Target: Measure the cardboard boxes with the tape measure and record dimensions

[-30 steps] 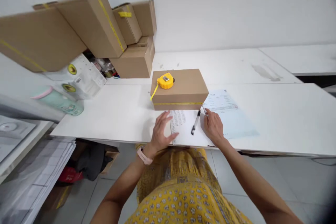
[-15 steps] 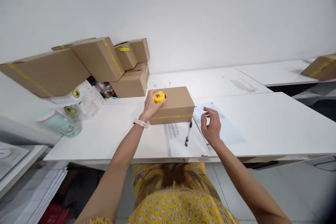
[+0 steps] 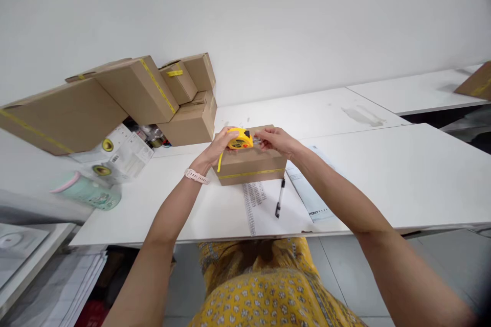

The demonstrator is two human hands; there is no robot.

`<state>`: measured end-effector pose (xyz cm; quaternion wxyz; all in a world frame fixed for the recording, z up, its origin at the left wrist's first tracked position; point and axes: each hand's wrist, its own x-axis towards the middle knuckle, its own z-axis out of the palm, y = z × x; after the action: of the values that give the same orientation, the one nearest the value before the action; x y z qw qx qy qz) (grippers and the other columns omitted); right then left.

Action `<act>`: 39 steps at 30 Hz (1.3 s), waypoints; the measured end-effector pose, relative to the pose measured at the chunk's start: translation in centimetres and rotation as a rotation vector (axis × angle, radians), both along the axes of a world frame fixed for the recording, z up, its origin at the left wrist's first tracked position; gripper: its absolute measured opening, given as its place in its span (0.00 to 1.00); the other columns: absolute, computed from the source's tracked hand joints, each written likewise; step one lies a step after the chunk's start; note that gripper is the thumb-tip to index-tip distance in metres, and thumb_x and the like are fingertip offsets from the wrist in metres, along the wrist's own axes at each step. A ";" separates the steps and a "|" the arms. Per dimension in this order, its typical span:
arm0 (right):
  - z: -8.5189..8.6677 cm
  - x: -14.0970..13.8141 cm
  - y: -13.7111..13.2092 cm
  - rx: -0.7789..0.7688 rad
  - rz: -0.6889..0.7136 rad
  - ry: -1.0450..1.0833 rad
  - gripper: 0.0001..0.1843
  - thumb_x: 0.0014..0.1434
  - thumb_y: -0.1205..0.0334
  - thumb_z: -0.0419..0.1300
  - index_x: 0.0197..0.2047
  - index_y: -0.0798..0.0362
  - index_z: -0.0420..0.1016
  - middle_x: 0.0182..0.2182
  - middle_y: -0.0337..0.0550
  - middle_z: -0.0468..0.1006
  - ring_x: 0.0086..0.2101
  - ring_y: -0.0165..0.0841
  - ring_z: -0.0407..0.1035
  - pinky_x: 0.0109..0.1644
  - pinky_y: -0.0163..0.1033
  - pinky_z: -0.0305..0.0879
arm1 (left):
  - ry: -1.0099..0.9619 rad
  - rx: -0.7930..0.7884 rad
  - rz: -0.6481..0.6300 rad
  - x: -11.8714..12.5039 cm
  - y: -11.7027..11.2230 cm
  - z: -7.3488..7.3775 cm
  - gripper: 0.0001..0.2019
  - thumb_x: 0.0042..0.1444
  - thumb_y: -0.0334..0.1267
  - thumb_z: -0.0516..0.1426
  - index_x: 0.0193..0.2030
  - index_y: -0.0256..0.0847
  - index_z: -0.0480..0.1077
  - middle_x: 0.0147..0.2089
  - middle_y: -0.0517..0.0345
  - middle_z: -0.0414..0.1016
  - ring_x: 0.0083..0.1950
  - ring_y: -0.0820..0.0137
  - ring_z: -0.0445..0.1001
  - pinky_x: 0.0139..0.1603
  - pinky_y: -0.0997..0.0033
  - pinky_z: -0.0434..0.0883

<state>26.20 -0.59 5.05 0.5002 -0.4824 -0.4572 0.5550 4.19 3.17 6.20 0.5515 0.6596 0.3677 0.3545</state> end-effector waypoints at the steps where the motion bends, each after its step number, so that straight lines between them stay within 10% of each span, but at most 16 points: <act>1: -0.2 0.9 0.5 0.008 -0.028 0.017 0.12 0.58 0.60 0.72 0.29 0.55 0.77 0.23 0.38 0.74 0.24 0.24 0.65 0.29 0.30 0.67 | -0.015 -0.001 0.021 -0.7 0.6 0.0 0.22 0.53 0.54 0.63 0.47 0.40 0.72 0.44 0.54 0.77 0.41 0.66 0.75 0.32 0.74 0.70; 12: -6.8 7.2 2.0 -0.052 -0.384 -0.113 0.19 0.58 0.64 0.71 0.22 0.53 0.66 0.19 0.36 0.68 0.22 0.24 0.61 0.27 0.32 0.62 | 0.063 -0.211 0.254 -13.1 5.8 -1.4 0.20 0.49 0.47 0.64 0.46 0.36 0.75 0.38 0.51 0.80 0.32 0.68 0.75 0.26 0.75 0.71; 22: -8.0 5.4 2.9 -0.065 -0.370 -0.339 0.11 0.57 0.56 0.68 0.35 0.52 0.72 0.32 0.39 0.74 0.29 0.28 0.67 0.27 0.33 0.62 | 0.075 -0.264 0.217 -13.3 7.0 -3.9 0.21 0.49 0.48 0.64 0.46 0.35 0.75 0.37 0.50 0.80 0.30 0.70 0.74 0.26 0.76 0.71; 30: -8.4 5.0 2.3 -0.089 -0.363 -0.488 0.19 0.61 0.48 0.63 0.26 0.51 0.66 0.24 0.39 0.71 0.26 0.30 0.64 0.27 0.35 0.59 | 0.073 -0.233 0.202 -13.4 6.8 -4.9 0.24 0.49 0.51 0.65 0.48 0.35 0.76 0.42 0.46 0.81 0.35 0.67 0.76 0.30 0.73 0.73; 39: -3.6 6.1 5.8 0.191 -0.451 -0.497 0.18 0.63 0.48 0.62 0.28 0.50 0.67 0.26 0.40 0.73 0.28 0.32 0.66 0.33 0.37 0.63 | 0.137 -0.123 -0.054 -11.7 2.9 1.6 0.27 0.50 0.48 0.68 0.54 0.36 0.77 0.50 0.45 0.81 0.38 0.66 0.79 0.31 0.73 0.72</act>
<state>32.32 5.23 1.45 0.5268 -0.6426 -0.4967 0.2508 -7.53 6.07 7.83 0.5741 0.6568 0.4075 0.2702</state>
